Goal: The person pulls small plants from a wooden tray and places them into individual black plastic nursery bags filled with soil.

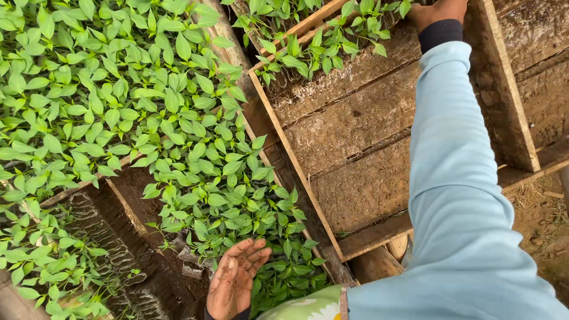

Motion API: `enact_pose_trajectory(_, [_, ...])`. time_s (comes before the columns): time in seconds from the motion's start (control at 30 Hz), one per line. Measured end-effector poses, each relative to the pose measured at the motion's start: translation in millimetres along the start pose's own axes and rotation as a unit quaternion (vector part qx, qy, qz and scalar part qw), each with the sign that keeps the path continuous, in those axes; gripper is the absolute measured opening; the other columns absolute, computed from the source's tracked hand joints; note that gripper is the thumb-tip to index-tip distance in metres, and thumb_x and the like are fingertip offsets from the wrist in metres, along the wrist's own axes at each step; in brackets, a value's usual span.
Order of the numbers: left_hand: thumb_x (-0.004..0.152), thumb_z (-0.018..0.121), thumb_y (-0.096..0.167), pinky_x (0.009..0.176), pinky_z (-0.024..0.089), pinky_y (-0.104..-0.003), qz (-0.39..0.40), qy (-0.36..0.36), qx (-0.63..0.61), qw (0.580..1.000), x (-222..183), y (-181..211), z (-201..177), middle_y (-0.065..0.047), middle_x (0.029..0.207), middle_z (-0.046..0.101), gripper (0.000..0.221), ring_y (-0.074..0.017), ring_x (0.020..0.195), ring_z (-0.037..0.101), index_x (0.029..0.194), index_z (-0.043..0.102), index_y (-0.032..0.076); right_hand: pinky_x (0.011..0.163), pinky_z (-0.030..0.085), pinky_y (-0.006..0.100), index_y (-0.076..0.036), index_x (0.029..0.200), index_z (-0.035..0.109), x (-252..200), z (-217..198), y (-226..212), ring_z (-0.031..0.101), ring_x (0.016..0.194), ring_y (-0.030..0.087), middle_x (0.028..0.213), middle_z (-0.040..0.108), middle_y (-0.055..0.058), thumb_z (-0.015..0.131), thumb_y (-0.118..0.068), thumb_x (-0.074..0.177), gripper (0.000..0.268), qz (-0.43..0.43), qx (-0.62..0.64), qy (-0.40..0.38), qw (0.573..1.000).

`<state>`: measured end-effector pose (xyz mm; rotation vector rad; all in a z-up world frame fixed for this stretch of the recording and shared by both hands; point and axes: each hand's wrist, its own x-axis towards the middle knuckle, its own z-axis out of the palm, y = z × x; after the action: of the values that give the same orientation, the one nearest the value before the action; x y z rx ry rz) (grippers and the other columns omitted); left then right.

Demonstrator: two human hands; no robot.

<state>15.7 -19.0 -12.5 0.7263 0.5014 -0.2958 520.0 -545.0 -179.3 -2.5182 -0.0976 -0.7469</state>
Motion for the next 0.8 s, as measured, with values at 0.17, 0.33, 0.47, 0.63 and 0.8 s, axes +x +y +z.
enact_pose_trajectory(0.17, [0.102,0.053,0.032,0.109,0.049,-0.061,0.017,-0.002,-0.002,1.0,7.9,-0.4,0.1,-0.036,0.138,0.053,0.055,-0.0513,0.124,0.057,0.139,0.046,-0.008,0.104,0.045,0.052,-0.018,0.139,0.045,-37.6,30.4,45.7,0.043,0.131,0.04,0.139,0.043,0.021,0.084,-0.04,0.096,0.063,0.149,0.114,0.066,0.98])
enact_pose_trajectory(0.33, [0.1,0.055,0.026,0.104,0.049,-0.059,0.017,0.014,-0.005,1.0,10.2,-4.7,9.0,-0.037,0.134,0.058,0.051,-0.051,0.119,0.062,0.134,0.051,-0.011,0.116,0.038,0.053,-0.026,0.154,0.04,-51.6,62.2,81.4,0.031,0.148,0.04,0.159,0.035,0.021,0.064,-0.057,0.105,0.063,0.266,0.211,0.14,0.93])
enact_pose_trajectory(0.47, [0.101,0.052,0.024,0.104,0.048,-0.058,0.019,0.019,0.009,1.0,7.7,-4.3,13.3,-0.037,0.133,0.06,0.047,-0.0504,0.118,0.063,0.133,0.053,-0.01,0.113,0.04,0.051,-0.022,0.149,0.049,-25.5,40.0,11.2,0.037,0.143,0.038,0.155,0.04,0.02,0.053,-0.052,0.103,0.055,0.303,0.241,0.161,0.908])
enact_pose_trajectory(0.63, [0.102,0.052,0.026,0.106,0.049,-0.061,0.029,0.007,0.009,1.0,4.3,-0.6,10.1,-0.035,0.135,0.057,0.048,-0.0518,0.122,0.06,0.135,0.051,-0.008,0.106,0.048,0.05,-0.014,0.144,0.057,-20.0,27.0,39.9,0.049,0.133,0.04,0.146,0.04,0.023,0.058,-0.045,0.102,0.052,0.305,0.235,0.148,0.911])
enact_pose_trajectory(0.8, [0.1,0.054,0.026,0.102,0.05,-0.059,0.045,0.042,0.013,0.998,-3.6,1.8,9.4,-0.035,0.131,0.062,0.046,-0.0498,0.117,0.065,0.131,0.056,-0.008,0.101,0.055,0.049,-0.008,0.139,0.062,-17.0,58.4,120.5,0.059,0.126,0.042,0.139,0.041,0.025,0.062,-0.04,0.1,0.05,0.302,0.239,0.126,0.914])
